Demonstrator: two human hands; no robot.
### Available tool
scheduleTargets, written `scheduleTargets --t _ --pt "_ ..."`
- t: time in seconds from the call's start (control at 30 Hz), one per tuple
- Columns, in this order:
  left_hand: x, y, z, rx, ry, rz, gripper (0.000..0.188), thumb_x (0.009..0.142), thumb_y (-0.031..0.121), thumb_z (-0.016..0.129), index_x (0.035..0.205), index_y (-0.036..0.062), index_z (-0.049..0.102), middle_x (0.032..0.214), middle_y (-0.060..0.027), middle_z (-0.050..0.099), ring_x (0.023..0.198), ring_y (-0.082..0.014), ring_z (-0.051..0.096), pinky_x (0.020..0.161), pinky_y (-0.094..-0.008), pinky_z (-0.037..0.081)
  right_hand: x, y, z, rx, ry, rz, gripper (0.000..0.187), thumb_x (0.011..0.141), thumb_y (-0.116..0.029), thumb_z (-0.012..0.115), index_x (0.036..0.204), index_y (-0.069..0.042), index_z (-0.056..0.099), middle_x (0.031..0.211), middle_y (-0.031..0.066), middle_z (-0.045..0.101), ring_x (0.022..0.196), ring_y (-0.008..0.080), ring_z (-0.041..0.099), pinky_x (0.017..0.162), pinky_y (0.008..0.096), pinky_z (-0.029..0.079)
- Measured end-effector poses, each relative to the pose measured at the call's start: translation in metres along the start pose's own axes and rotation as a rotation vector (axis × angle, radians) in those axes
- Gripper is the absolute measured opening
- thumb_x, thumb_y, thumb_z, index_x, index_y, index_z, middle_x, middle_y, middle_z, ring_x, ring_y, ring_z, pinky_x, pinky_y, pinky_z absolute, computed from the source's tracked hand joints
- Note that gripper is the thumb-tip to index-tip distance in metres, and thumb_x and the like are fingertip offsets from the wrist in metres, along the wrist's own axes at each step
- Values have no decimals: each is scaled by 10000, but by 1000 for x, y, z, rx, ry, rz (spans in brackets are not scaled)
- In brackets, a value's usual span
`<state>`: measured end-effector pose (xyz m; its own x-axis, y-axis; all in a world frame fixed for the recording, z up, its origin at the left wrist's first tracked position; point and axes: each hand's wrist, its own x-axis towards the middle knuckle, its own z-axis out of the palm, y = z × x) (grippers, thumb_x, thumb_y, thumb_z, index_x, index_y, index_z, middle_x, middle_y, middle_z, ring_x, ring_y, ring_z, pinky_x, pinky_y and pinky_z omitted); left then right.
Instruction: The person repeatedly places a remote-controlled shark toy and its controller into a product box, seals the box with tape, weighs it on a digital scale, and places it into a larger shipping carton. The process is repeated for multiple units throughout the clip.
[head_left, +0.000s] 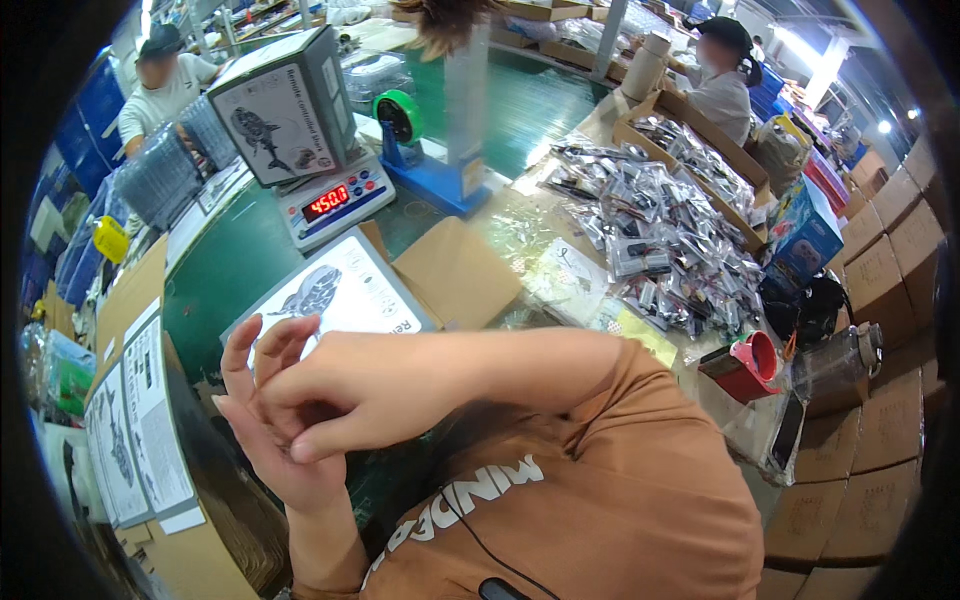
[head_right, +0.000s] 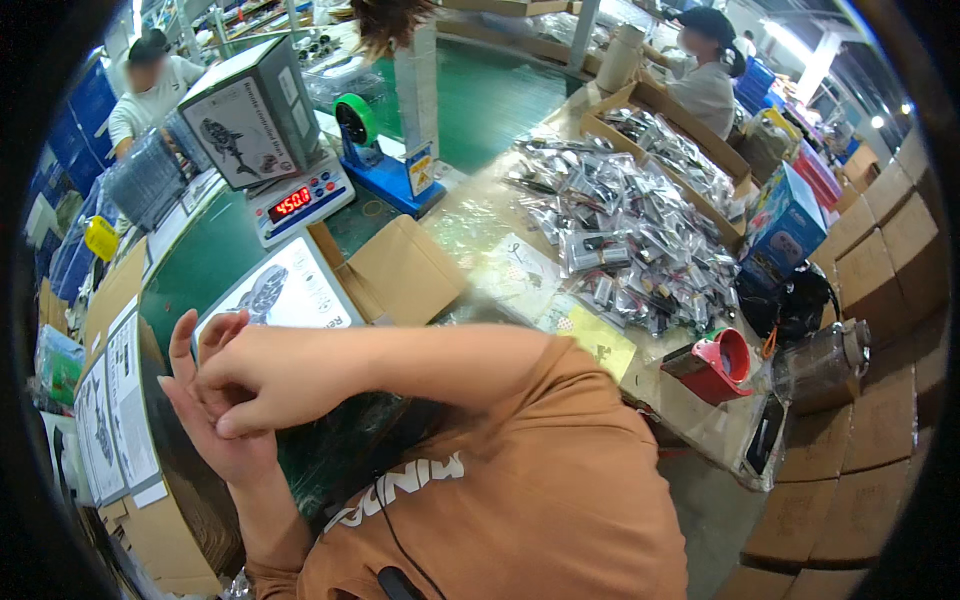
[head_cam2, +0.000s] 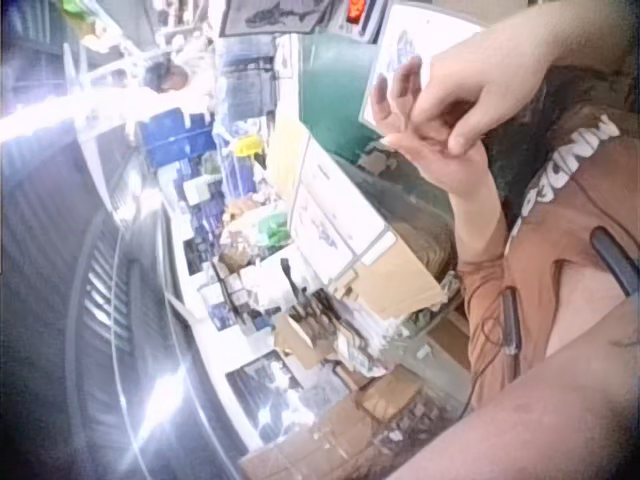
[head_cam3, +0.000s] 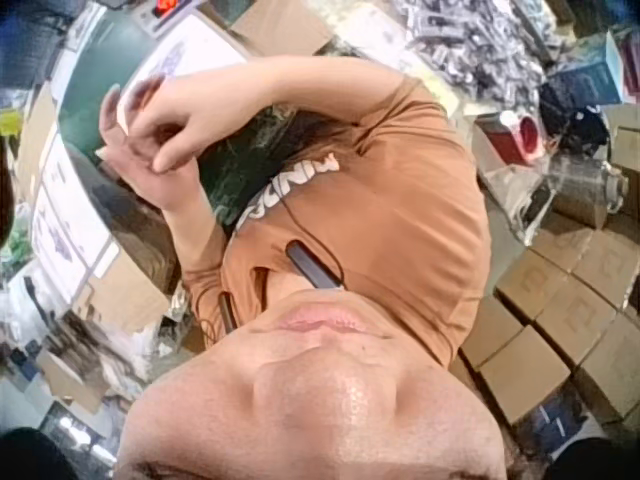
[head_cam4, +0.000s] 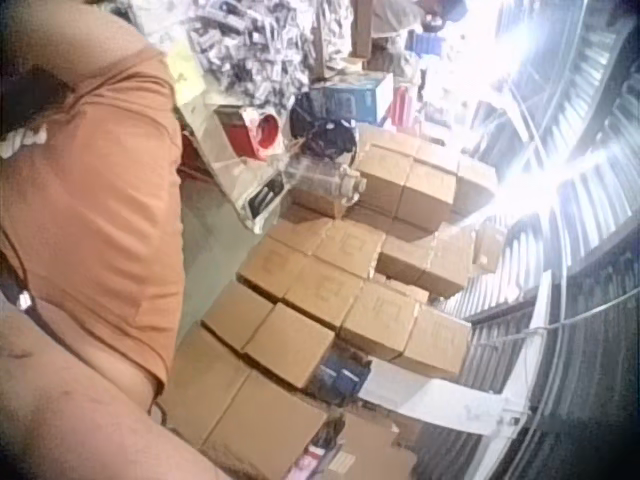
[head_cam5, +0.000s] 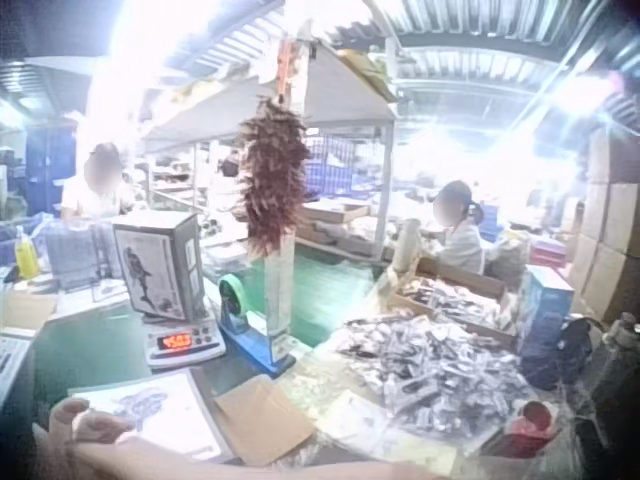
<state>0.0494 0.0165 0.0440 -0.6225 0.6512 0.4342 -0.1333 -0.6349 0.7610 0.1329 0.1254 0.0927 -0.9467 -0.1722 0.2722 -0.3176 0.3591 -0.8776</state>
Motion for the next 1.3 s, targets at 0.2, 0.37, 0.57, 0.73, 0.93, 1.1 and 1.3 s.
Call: scheduleTargets --t 0.2,0.37,0.57,0.73,0.93,1.1,1.3 --pt "14 -13 2 -233 -21 -84 332 993 306 304 1172 60 437 480 49 417 438 -61 406 576 -205 355 -153 18 -151 -496 436 336 381 809 -331 613 1006 -6 605 856 127 634 749 218 597 672 330 467" --pt "18 -36 2 -767 -139 -177 550 955 496 237 1208 71 477 441 58 330 388 -64 340 643 -287 377 -383 64 -305 -1464 690 1418 587 801 -561 476 1055 -56 634 1033 224 620 981 318 602 846 415 450" --pt "14 -47 8 -912 -164 -176 667 931 568 212 1313 48 382 582 -39 425 616 -176 469 741 -342 372 -519 104 -334 -564 981 1907 735 772 -640 513 1199 -43 479 836 259 606 597 373 607 489 439 495" --pt "9 -38 17 -906 -215 -153 689 918 589 218 1321 52 373 647 -64 448 704 -217 474 752 -351 367 -463 79 -300 -922 1101 1396 617 669 -265 740 1144 19 467 936 164 579 688 243 570 586 365 463" --pt "0 -35 14 -863 -155 -177 626 935 554 230 1268 51 397 620 -66 460 671 -208 484 714 -333 390 -404 78 -307 -1126 906 1206 572 740 -249 694 1180 51 484 1054 209 581 933 287 568 822 354 427" --pt "-1 -30 15 -777 -57 -200 520 948 492 309 1169 40 440 594 -63 467 628 -185 488 662 -294 412 -301 78 -302 -920 938 769 491 824 -284 615 1181 30 490 1013 137 588 866 193 548 774 306 430" --pt "-1 -30 15 -237 96 -104 418 966 382 317 1117 33 490 610 -43 469 693 -173 503 709 -292 388 -131 39 -177 -293 715 160 343 832 -250 585 1082 -25 520 906 39 576 780 93 544 698 223 428"
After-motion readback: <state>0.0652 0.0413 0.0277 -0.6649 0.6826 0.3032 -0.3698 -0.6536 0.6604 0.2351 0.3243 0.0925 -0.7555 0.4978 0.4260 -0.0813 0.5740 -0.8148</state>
